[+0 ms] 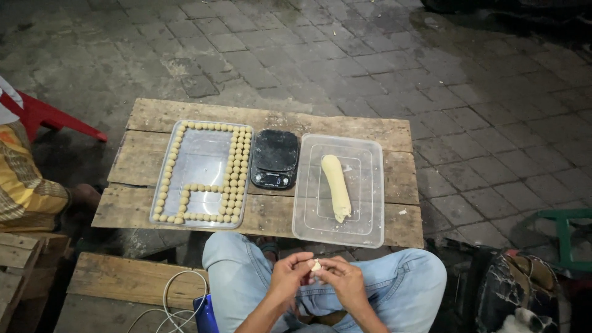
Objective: The person sits on the ground and repeatedly pinches off small pieces of dough from a larger mass. They roll each piece between their palms to form a ball and place it into a tray. The person occasionally weighs a piece on a digital scale and adjusts the dough mass.
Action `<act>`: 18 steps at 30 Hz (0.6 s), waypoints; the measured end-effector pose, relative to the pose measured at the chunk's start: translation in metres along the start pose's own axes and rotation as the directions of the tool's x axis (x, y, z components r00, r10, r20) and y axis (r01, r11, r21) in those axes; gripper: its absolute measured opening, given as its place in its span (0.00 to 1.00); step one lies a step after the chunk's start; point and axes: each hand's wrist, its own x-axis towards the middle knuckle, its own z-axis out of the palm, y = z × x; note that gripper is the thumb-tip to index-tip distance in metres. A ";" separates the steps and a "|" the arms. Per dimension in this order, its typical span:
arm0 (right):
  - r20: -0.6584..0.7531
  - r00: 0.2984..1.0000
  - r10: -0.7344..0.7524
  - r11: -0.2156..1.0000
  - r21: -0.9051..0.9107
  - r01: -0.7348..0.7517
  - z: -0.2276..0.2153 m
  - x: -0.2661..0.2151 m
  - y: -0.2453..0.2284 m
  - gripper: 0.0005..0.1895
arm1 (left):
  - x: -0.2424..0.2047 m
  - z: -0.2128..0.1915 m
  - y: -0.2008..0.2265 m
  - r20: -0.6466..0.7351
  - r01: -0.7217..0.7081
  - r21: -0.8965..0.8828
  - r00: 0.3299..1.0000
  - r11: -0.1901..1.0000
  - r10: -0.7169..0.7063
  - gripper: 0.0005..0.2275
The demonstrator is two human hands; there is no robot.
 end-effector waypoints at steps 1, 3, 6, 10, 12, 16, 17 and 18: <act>-0.012 1.000 -0.017 1.000 -0.010 0.017 -0.001 0.000 0.000 0.12 | 0.001 0.002 -0.003 -0.020 0.142 -0.314 0.988 0.939 -0.156 0.12; 0.026 0.998 -0.060 0.998 0.015 0.060 -0.010 0.006 0.011 0.11 | 0.002 -0.002 -0.007 0.032 0.217 -0.328 0.975 0.919 -0.219 0.08; 0.086 0.993 -0.081 0.994 0.075 0.074 -0.018 0.011 0.018 0.09 | -0.007 0.002 0.002 0.051 0.266 -0.258 0.964 0.929 -0.262 0.08; 0.076 0.993 -0.086 0.982 0.177 0.071 -0.014 0.012 0.019 0.25 | -0.037 0.016 0.052 0.070 0.204 -0.092 0.978 0.975 -0.198 0.11; 0.080 0.988 -0.133 0.989 0.070 0.127 -0.015 0.012 0.015 0.20 | -0.037 0.013 0.057 0.124 0.174 -0.029 0.978 0.984 -0.169 0.11; 0.097 0.913 -0.396 0.855 -0.325 0.405 -0.009 -0.002 -0.012 0.09 | -0.039 0.008 0.059 0.252 0.117 0.145 0.956 0.982 -0.151 0.11; 0.099 0.913 -0.397 0.854 -0.324 0.406 -0.009 -0.004 -0.013 0.09 | -0.040 0.010 0.061 0.251 0.116 0.144 0.956 0.983 -0.150 0.11; 0.104 0.863 -0.494 0.783 -0.378 0.494 -0.008 -0.007 -0.013 0.06 | -0.040 0.013 0.062 0.293 0.116 0.184 0.942 0.976 -0.167 0.11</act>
